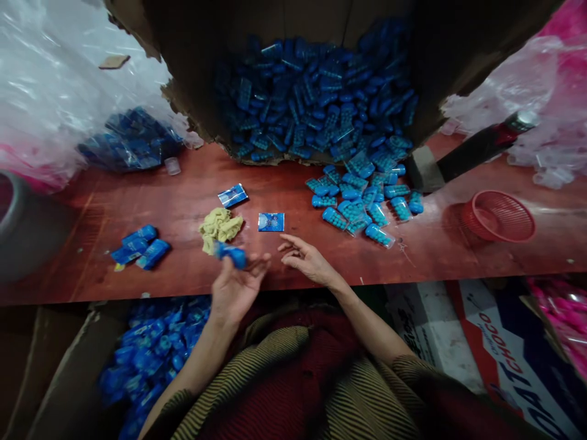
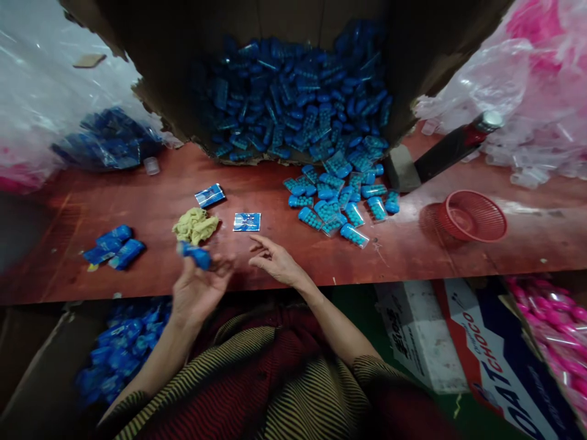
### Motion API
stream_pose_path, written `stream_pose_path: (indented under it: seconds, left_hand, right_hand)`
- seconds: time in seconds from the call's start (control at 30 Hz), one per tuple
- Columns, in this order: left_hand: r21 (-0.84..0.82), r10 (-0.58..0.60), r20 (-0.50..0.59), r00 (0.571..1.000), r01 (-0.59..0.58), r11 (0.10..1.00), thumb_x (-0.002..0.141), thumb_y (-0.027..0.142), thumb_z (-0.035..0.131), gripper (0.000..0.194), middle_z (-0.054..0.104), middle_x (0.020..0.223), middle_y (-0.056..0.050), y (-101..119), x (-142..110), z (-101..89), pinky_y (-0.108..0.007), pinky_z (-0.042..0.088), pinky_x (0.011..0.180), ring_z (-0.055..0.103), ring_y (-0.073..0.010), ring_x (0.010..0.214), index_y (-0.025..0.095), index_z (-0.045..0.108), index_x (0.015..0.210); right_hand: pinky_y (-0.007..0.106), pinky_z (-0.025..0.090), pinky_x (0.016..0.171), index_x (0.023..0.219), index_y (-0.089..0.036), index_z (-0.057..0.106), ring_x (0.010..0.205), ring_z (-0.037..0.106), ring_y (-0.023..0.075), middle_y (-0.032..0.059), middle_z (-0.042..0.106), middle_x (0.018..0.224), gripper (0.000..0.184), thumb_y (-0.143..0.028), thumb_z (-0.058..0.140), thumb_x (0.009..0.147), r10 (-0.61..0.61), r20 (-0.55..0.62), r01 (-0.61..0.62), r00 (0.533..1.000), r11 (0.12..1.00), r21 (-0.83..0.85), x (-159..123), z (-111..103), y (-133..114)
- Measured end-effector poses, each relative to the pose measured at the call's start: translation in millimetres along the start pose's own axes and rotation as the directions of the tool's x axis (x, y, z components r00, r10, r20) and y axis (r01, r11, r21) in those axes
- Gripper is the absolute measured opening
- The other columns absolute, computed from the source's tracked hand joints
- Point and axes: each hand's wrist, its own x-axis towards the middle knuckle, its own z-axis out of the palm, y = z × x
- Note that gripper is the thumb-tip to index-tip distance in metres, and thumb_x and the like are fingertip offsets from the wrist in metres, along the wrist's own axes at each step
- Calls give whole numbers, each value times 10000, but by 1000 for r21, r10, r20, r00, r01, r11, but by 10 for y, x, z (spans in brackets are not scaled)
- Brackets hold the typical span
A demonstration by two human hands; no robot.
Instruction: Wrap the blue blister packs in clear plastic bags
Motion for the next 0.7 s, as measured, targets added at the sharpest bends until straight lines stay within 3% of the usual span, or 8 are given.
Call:
stream_pose_path:
  seconds: [0.13, 0.23, 0.37, 0.43, 0.47, 0.53, 0.6, 0.7]
  left_hand:
    - [-1, 360, -231, 904, -370, 929, 767, 604, 522, 389, 710, 697, 51, 609, -234, -423, -309, 546, 809, 675, -149, 795, 269, 661, 908]
    - [48, 400, -398, 826, -416, 908, 768, 672, 418, 532, 672, 611, 42, 783, -415, -671, -280, 560, 749, 652, -132, 664, 227, 653, 939]
    - [369, 390, -255, 885, -284, 885, 758, 601, 511, 440, 654, 606, -1, 591, -411, -687, -424, 517, 874, 662, -206, 763, 209, 652, 898]
    - [724, 556, -68, 828, -343, 598, 769, 503, 561, 377, 705, 847, -58, 478, -210, -615, -484, 427, 980, 634, -251, 966, 188, 643, 960]
    - [867, 665, 65, 744, -373, 332, 773, 473, 568, 392, 684, 1036, -87, 444, -62, -581, -490, 366, 1034, 580, -263, 1088, 186, 629, 1033]
    - [944, 680, 307, 665, -305, -128, 773, 454, 563, 531, 505, 1348, -150, 425, 291, -535, -514, 240, 1098, 372, -303, 1311, 168, 536, 1221]
    - [926, 608, 348, 713, -162, -340, 771, 450, 564, 642, 368, 1435, -223, 440, 651, -519, -592, 223, 1062, 260, -380, 1356, 116, 454, 1309]
    - [887, 589, 355, 726, -64, -457, 779, 442, 561, 552, 375, 1411, -233, 456, 1049, -522, -611, 268, 1002, 316, -420, 1297, 131, 532, 1233]
  right_hand:
    - [303, 470, 775, 1188, -161, 580, 761, 563, 126, 53, 619, 957, 383, -296, 577, 829, -92, -88, 54, 992, 929, -367, 166, -71, -56]
    - [307, 450, 818, 1168, -168, 588, 844, 565, 156, 63, 613, 978, 333, -306, 552, 867, -130, -99, 39, 987, 779, -626, 352, -69, -155]
    - [345, 441, 843, 1234, -209, 535, 1013, 530, 223, 100, 557, 1145, 378, -371, 514, 893, -84, -115, -54, 990, 526, -849, 639, 22, -236]
    - [382, 441, 825, 1260, -204, 512, 1042, 503, 268, 131, 525, 1195, 435, -405, 535, 875, -74, -153, -114, 985, 386, -916, 770, 75, -225]
    - [395, 441, 816, 1264, -204, 507, 1043, 494, 282, 140, 517, 1204, 450, -411, 546, 866, -75, -169, -135, 983, 330, -934, 827, 96, -209]
    - [400, 437, 807, 1251, -217, 518, 1043, 482, 290, 137, 518, 1196, 433, -404, 555, 861, -80, -172, -145, 982, 265, -953, 917, 116, -167]
    - [388, 432, 799, 1213, -240, 548, 1040, 476, 283, 120, 521, 1183, 382, -398, 550, 865, -78, -149, -125, 986, 250, -960, 974, 108, -128]
    - [362, 420, 800, 1176, -266, 575, 1033, 470, 258, 93, 522, 1179, 325, -396, 522, 883, -64, -134, -111, 989, 278, -954, 1001, 66, -98]
